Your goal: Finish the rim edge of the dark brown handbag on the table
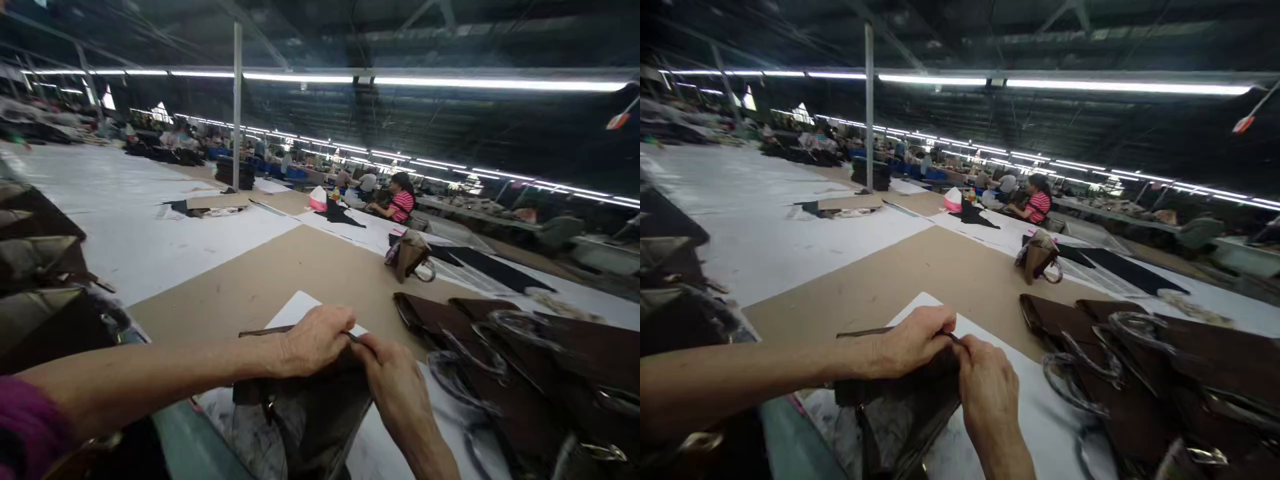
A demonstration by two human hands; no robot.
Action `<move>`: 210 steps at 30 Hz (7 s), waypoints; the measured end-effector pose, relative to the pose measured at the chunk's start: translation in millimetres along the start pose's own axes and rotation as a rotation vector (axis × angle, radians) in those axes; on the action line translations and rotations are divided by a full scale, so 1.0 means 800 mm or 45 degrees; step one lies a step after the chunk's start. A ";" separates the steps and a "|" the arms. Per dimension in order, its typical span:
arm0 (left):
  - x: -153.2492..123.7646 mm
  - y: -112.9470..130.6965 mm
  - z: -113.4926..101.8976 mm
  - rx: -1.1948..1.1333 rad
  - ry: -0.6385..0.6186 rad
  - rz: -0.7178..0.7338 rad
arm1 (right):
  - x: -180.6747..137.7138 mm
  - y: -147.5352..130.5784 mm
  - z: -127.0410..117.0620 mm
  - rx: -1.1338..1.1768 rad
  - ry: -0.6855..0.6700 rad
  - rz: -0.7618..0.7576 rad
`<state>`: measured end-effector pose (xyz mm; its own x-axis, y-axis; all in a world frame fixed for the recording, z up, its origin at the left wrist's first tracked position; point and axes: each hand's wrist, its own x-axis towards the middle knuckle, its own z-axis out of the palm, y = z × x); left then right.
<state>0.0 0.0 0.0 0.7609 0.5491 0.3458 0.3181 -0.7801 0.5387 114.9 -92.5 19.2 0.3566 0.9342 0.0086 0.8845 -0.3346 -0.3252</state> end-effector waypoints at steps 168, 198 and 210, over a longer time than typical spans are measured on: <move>-0.013 0.012 0.020 -0.370 0.245 0.001 | -0.009 0.035 -0.005 0.706 -0.112 -0.049; -0.001 0.005 0.025 -0.247 0.236 -0.062 | -0.011 0.033 -0.004 0.522 -0.015 -0.056; 0.002 0.007 0.029 -0.256 0.203 -0.178 | 0.002 0.013 -0.016 0.196 -0.052 -0.081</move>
<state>15.7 -10.7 -13.9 0.6141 0.6998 0.3650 0.2833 -0.6271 0.7256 128.5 -96.1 27.9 0.2864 0.9581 -0.0037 0.8472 -0.2551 -0.4661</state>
